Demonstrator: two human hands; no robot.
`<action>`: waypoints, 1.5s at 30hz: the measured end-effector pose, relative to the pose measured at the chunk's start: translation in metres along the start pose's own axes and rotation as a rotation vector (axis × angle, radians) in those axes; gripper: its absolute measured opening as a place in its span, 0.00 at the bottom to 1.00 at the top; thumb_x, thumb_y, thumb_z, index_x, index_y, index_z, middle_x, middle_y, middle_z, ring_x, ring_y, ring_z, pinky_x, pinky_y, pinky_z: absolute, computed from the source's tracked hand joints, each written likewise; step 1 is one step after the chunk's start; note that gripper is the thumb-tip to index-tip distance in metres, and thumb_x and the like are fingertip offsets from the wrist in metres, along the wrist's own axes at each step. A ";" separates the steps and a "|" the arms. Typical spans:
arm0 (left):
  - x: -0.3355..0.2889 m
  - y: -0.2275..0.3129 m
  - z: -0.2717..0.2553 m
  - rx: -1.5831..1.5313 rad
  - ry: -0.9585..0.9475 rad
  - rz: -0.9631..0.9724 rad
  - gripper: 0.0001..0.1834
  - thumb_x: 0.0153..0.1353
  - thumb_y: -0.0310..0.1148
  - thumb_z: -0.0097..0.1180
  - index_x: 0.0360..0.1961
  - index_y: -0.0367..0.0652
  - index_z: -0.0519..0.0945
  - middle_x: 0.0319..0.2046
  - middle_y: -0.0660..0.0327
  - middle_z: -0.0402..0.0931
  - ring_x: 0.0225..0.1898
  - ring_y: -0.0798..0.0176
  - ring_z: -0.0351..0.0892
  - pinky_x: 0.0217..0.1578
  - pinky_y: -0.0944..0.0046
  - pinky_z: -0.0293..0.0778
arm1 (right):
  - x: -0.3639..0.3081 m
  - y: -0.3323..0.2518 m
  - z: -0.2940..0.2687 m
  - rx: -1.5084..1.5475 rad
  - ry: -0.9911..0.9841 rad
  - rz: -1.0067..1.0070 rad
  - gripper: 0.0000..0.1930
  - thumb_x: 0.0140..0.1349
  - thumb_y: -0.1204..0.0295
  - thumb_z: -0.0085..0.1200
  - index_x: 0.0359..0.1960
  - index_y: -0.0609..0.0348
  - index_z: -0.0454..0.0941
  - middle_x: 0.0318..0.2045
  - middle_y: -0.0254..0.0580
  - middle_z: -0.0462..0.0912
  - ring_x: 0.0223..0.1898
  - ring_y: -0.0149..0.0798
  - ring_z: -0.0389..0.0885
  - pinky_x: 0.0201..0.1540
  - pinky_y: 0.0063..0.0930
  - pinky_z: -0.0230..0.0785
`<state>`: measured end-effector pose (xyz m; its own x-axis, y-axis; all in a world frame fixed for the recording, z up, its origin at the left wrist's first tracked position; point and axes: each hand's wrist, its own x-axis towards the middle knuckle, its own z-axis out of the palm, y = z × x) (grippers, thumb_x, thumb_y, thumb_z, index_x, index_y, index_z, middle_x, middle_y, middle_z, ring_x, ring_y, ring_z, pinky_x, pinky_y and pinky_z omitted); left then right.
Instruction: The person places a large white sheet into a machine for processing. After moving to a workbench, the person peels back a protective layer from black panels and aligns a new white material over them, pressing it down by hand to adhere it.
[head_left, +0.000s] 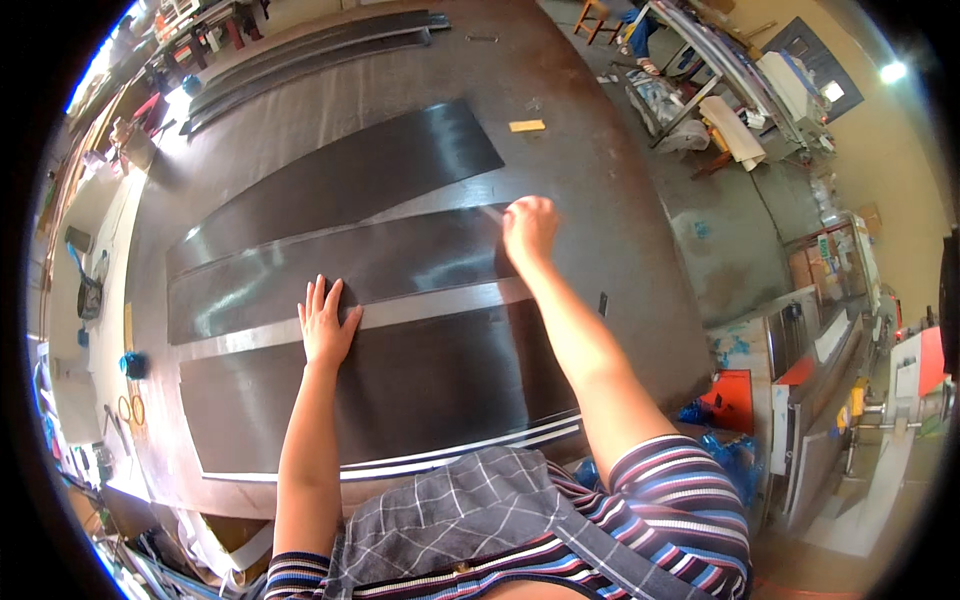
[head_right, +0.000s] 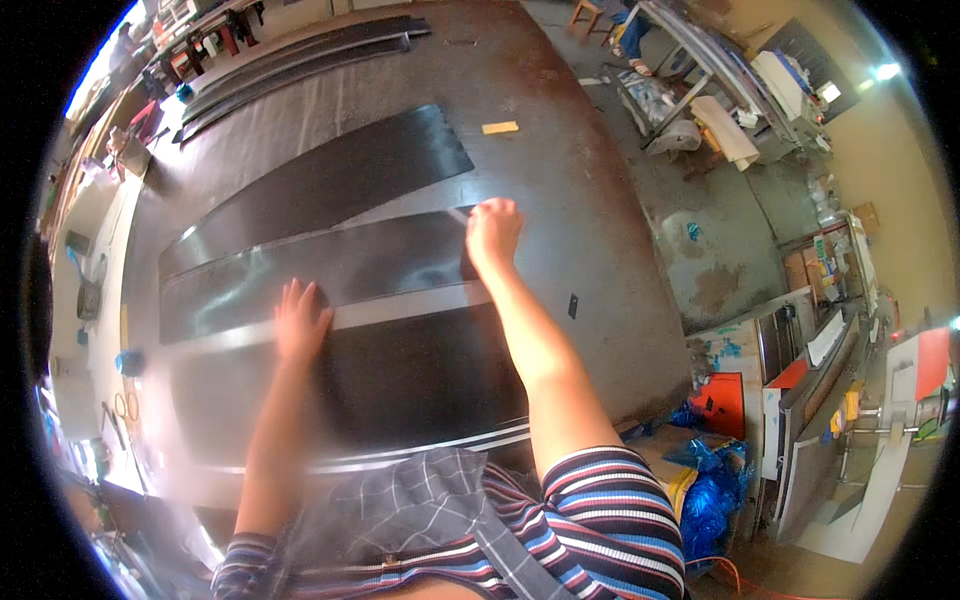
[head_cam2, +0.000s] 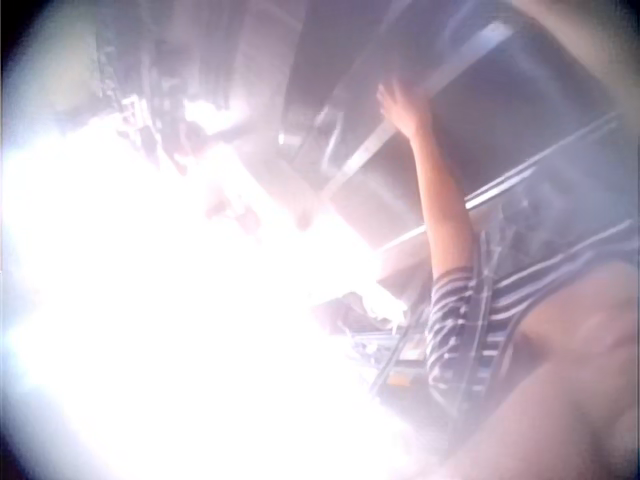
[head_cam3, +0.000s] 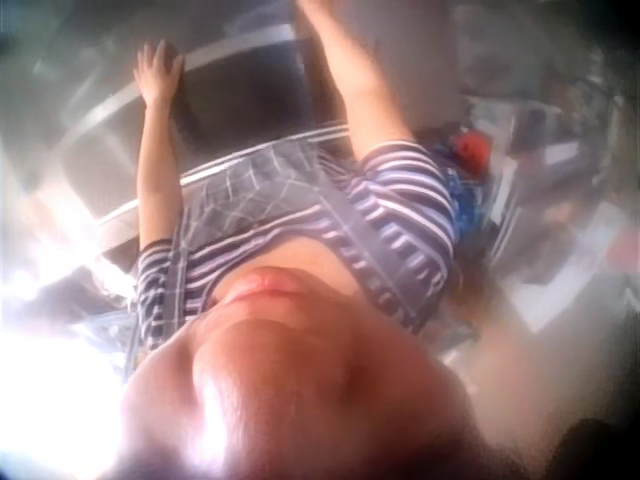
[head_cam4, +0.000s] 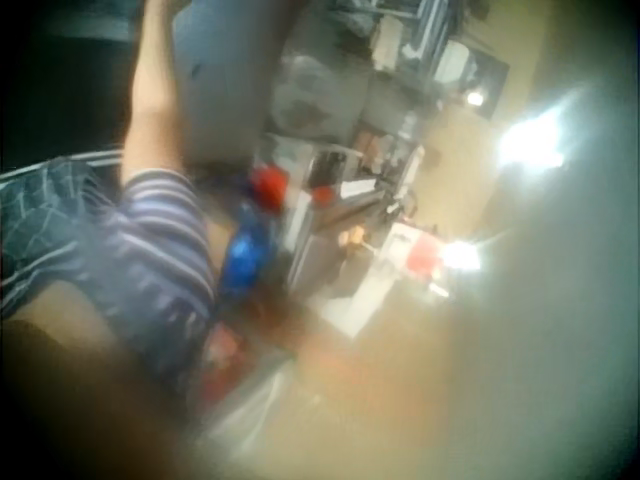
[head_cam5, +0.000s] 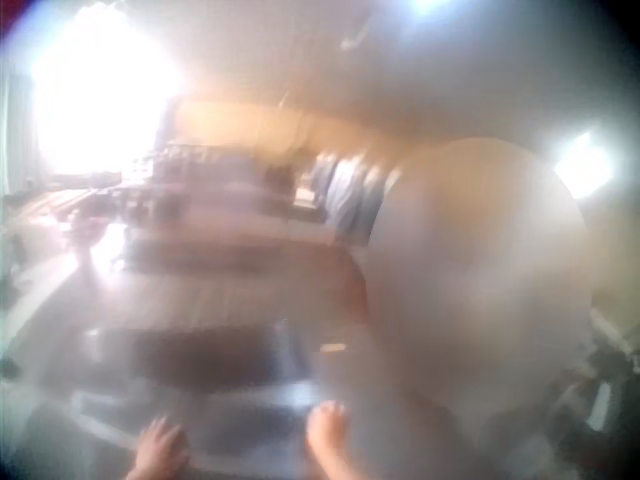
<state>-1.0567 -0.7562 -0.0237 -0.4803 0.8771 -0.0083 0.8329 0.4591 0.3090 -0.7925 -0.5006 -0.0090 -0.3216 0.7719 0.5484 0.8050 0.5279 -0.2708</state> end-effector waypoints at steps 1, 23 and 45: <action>-0.001 -0.001 0.000 0.004 0.001 -0.006 0.32 0.57 0.46 0.58 0.62 0.51 0.67 0.69 0.54 0.52 0.71 0.51 0.46 0.67 0.45 0.45 | -0.006 -0.019 -0.006 0.188 -0.040 -0.031 0.06 0.51 0.71 0.53 0.21 0.58 0.79 0.25 0.47 0.78 0.34 0.49 0.75 0.39 0.46 0.67; 0.036 0.055 0.025 -0.118 0.095 0.007 0.31 0.59 0.41 0.53 0.63 0.42 0.64 0.61 0.50 0.65 0.62 0.48 0.63 0.61 0.46 0.57 | 0.135 -0.247 -0.181 0.891 -0.134 -0.390 0.09 0.58 0.71 0.53 0.27 0.67 0.72 0.19 0.48 0.73 0.22 0.35 0.70 0.29 0.34 0.67; 0.031 -0.035 -0.049 -2.879 0.505 0.081 0.24 0.70 0.47 0.36 0.58 0.45 0.70 0.57 0.61 0.70 0.61 0.60 0.65 0.63 0.57 0.60 | -0.111 0.106 -0.268 1.487 -0.342 1.076 0.09 0.61 0.72 0.44 0.41 0.60 0.73 0.37 0.47 0.81 0.38 0.45 0.80 0.44 0.35 0.74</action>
<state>-1.1141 -0.7519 0.0119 -0.7514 0.6594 -0.0235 -0.6555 -0.7501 -0.0878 -0.5384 -0.6255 0.1133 -0.2607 0.8707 -0.4170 -0.2740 -0.4809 -0.8329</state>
